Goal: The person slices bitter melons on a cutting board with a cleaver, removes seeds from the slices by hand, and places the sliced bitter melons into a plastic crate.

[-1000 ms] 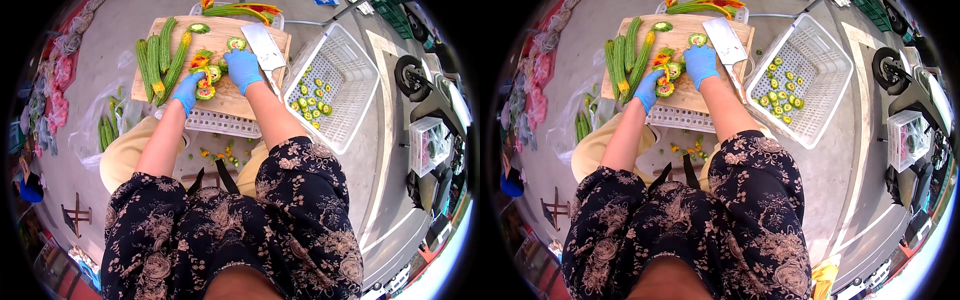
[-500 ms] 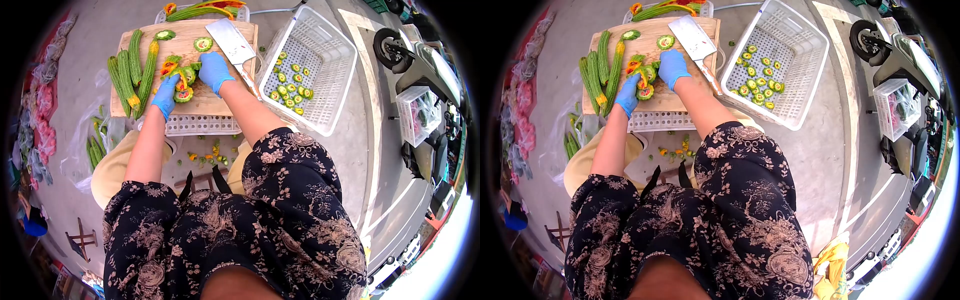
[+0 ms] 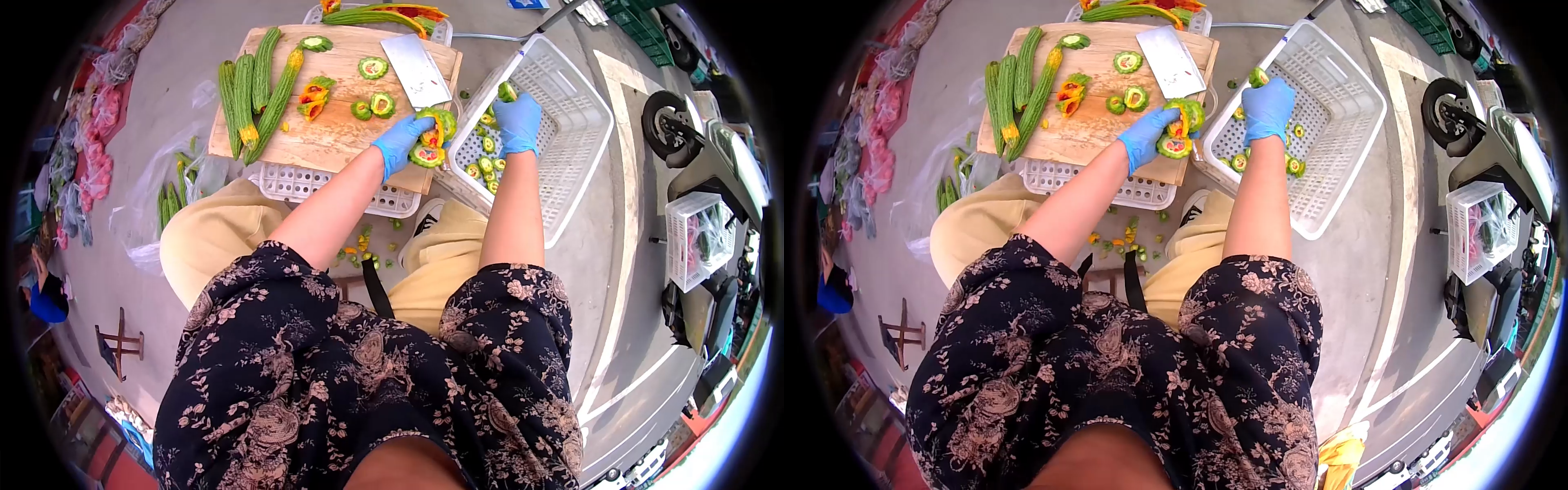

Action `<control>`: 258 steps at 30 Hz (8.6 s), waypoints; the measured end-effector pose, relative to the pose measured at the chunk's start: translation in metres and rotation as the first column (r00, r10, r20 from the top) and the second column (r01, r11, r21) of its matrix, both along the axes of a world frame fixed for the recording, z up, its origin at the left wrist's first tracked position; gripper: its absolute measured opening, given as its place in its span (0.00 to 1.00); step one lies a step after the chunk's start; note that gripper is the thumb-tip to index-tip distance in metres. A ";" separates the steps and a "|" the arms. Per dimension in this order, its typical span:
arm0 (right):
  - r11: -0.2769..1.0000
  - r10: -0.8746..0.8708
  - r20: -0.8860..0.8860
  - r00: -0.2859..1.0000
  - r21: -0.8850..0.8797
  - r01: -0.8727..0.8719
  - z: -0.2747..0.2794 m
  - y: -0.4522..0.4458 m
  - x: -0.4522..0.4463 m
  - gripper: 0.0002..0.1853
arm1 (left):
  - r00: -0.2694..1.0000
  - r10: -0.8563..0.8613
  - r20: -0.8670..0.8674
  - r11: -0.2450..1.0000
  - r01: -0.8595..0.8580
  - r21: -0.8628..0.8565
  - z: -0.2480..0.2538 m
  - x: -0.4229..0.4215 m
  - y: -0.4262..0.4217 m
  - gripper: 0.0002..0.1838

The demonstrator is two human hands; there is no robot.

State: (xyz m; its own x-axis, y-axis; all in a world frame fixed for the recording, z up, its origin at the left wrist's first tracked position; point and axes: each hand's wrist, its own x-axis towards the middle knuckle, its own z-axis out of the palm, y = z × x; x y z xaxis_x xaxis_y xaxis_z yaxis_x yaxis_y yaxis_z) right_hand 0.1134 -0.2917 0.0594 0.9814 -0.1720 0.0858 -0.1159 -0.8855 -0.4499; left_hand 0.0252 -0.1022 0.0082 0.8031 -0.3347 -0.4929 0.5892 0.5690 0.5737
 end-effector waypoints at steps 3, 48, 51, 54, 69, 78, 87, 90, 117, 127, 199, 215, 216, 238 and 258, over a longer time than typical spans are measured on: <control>0.951 -0.050 0.138 0.989 -0.297 0.090 0.006 0.004 -0.007 0.15 | 0.998 0.040 -0.042 0.999 -0.039 0.019 -0.002 0.000 -0.010 0.19; 0.571 0.613 -0.383 0.691 0.819 -0.052 0.029 0.167 -0.074 0.34 | 0.970 0.089 -0.224 0.994 -0.099 -0.035 0.043 -0.014 0.134 0.18; 0.610 0.599 -0.492 0.632 0.792 0.039 0.020 0.174 -0.055 0.30 | 0.941 0.121 -0.316 0.987 -0.149 -0.064 0.033 0.000 0.137 0.19; 0.573 0.591 -0.483 0.646 0.815 0.086 -0.001 0.185 -0.027 0.30 | 0.934 0.161 -0.319 0.983 -0.181 -0.035 0.030 0.029 0.154 0.19; 0.800 0.461 -0.428 0.777 -0.177 -0.572 -0.029 0.210 0.051 0.23 | 0.740 -0.509 -0.439 -0.387 0.259 0.885 0.078 0.058 0.190 0.32; 0.910 0.412 -0.058 0.909 -0.032 -0.414 -0.048 0.217 0.056 0.21 | 0.893 -0.416 0.173 0.020 -0.181 0.983 0.020 0.069 0.170 0.30; 0.778 0.415 -0.495 0.763 -0.241 -0.580 0.016 0.133 -0.007 0.32 | 0.944 -0.314 0.106 -0.353 -0.220 0.910 0.078 0.037 0.242 0.24; 0.748 0.341 -0.636 0.692 -0.263 -0.610 0.015 0.114 -0.037 0.41 | 0.986 -0.146 -0.082 -0.363 0.024 0.931 0.077 0.019 0.287 0.29; 0.646 0.145 0.038 0.989 0.754 -0.123 0.088 0.113 -0.169 0.15 | 0.859 0.509 0.052 0.859 -0.504 -0.085 0.098 -0.057 0.167 0.16; 0.719 0.398 0.168 0.902 0.553 -0.420 0.086 0.159 -0.308 0.10 | 0.638 0.738 -0.220 0.647 -0.761 -0.040 0.101 -0.199 0.173 0.15; 0.735 0.479 0.159 0.864 0.465 -0.493 0.081 0.164 -0.359 0.10 | 0.564 0.824 0.055 0.563 -0.804 -0.192 0.120 -0.270 0.168 0.15; 0.786 0.451 -0.630 0.632 0.616 0.054 0.028 0.114 -0.349 0.19 | 0.623 0.694 0.360 0.720 -0.595 -0.359 0.145 -0.252 0.195 0.16; 0.756 0.452 -0.573 0.683 0.653 0.048 0.027 0.114 -0.345 0.19 | 0.660 0.689 0.299 0.723 -0.601 -0.340 0.142 -0.252 0.195 0.15; 0.628 0.250 -0.396 0.884 0.761 0.163 0.067 0.094 -0.184 0.20 | 0.842 0.338 -0.420 0.927 -0.375 -0.005 0.002 -0.047 0.168 0.21; 0.419 0.256 -0.012 0.967 0.902 -0.100 0.077 0.119 -0.193 0.13 | 0.779 -0.247 0.577 0.286 -0.510 0.811 0.092 -0.086 0.223 0.32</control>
